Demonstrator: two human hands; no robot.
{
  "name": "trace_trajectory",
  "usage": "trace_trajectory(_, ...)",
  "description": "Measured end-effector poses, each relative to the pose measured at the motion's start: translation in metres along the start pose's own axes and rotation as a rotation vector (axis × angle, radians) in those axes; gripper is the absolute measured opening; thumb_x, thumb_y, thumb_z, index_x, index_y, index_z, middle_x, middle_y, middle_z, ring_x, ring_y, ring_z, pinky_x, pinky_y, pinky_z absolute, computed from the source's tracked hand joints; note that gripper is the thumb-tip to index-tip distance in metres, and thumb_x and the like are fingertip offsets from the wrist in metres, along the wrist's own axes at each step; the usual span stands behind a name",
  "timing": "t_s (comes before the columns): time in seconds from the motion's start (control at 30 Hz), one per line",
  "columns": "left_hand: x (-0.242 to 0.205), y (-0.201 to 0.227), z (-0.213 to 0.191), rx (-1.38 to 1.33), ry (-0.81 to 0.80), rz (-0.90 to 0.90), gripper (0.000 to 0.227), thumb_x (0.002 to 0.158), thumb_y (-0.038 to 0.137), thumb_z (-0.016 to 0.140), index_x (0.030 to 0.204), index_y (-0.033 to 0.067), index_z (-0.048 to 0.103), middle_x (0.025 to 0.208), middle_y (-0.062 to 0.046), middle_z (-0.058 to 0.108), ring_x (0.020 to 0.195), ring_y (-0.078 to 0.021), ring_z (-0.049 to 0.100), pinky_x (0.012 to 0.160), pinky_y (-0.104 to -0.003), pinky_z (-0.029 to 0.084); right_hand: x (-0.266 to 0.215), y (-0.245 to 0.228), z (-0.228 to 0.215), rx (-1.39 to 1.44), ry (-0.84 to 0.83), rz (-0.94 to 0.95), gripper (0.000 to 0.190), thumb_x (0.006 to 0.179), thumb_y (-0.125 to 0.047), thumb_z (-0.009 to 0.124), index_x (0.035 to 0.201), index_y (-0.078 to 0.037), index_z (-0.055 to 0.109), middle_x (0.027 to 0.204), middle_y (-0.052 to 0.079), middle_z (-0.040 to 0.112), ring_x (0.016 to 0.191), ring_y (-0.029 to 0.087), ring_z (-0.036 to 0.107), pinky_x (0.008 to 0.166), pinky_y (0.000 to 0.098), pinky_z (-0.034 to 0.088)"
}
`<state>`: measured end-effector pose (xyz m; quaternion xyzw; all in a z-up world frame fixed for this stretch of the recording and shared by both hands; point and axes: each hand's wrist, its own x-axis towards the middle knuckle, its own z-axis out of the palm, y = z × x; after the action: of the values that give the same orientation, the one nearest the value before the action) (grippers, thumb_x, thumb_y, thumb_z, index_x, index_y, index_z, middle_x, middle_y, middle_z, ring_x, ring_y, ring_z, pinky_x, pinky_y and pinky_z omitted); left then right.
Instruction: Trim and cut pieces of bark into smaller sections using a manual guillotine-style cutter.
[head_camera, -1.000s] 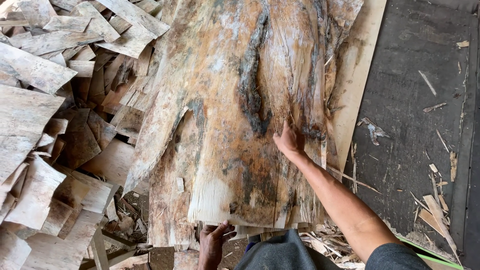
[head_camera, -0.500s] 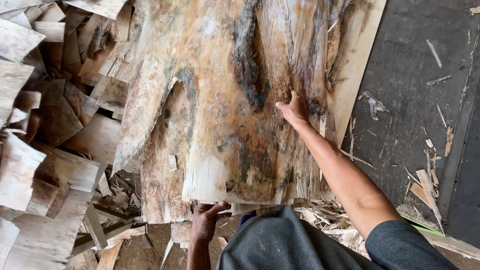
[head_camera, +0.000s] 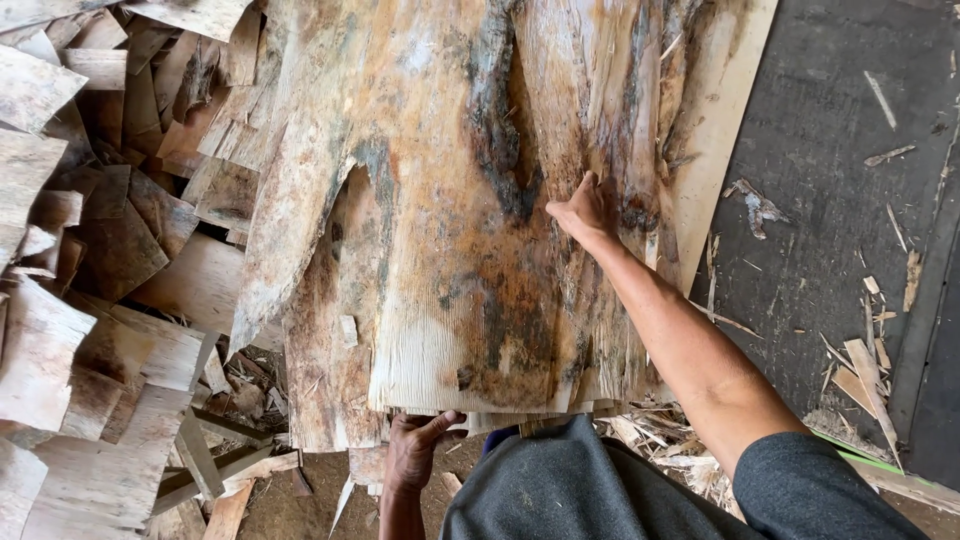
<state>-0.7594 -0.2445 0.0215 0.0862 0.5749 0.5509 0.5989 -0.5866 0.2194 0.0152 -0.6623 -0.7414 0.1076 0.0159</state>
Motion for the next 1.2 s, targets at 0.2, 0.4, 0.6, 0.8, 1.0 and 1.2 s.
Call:
trace_trajectory(0.2,0.006,-0.017,-0.007,0.015,0.024,-0.022,0.033,0.073,0.023,0.086,0.084,-0.0073,0.079,0.097,-0.027,0.082,0.082,-0.0342,0.082,0.088,-0.052,0.066,0.008,0.015,0.039,0.183,-0.19,0.081,0.123,0.075,-0.031,0.077,0.163,0.004,-0.001,0.155,0.035,0.031,0.122,0.041,0.057,0.104,0.0484,0.05)
trace_trajectory(0.4,0.003,0.003,0.004,-0.044,0.099,-0.072,0.033,0.075,0.021,0.084,0.09,-0.0074,0.08,0.094,-0.027,0.082,0.085,-0.0322,0.082,0.086,-0.049,0.066,0.048,-0.043,-0.004,0.349,-0.161,0.025,0.11,0.083,-0.015,0.066,0.162,0.0,-0.008,0.161,0.037,0.022,0.108,0.04,0.057,0.091,0.0508,0.056)
trace_trajectory(0.6,0.0,0.015,0.004,-0.07,0.05,-0.107,0.038,0.076,0.02,0.083,0.099,-0.0099,0.079,0.093,-0.027,0.082,0.083,-0.0323,0.081,0.079,-0.046,0.067,0.148,-0.037,0.074,-0.311,0.553,-0.311,0.106,0.079,-0.052,0.065,0.138,0.005,-0.004,0.105,0.009,0.065,0.083,0.021,0.058,0.069,0.0412,0.052)
trace_trajectory(0.8,0.013,-0.016,-0.012,0.01,0.061,-0.13,0.042,0.08,0.02,0.086,0.097,-0.0178,0.08,0.09,-0.027,0.084,0.08,-0.0332,0.082,0.079,-0.043,0.069,0.122,-0.04,0.043,-0.111,0.537,-0.316,0.082,0.088,-0.033,0.06,0.146,0.004,0.016,0.09,0.01,0.066,0.068,0.022,0.059,0.062,0.0416,0.053)
trace_trajectory(1.0,0.016,-0.007,-0.007,-0.046,0.091,-0.19,0.037,0.078,0.016,0.081,0.101,-0.0128,0.078,0.088,-0.026,0.083,0.08,-0.0314,0.083,0.076,-0.043,0.068,0.099,-0.038,-0.015,-0.018,0.436,-0.277,0.044,0.094,-0.022,0.059,0.124,0.001,0.037,0.082,0.011,0.066,0.057,0.019,0.056,0.048,0.0369,0.048)
trace_trajectory(1.2,0.043,-0.049,-0.022,-0.216,0.098,-0.183,0.036,0.076,0.008,0.081,0.099,-0.0192,0.075,0.089,-0.032,0.08,0.081,-0.0385,0.081,0.074,-0.046,0.067,0.058,-0.004,-0.097,0.053,0.344,-0.226,0.01,0.1,-0.011,0.058,0.102,-0.001,0.057,0.074,0.013,0.066,0.047,0.015,0.053,0.034,0.032,0.043)
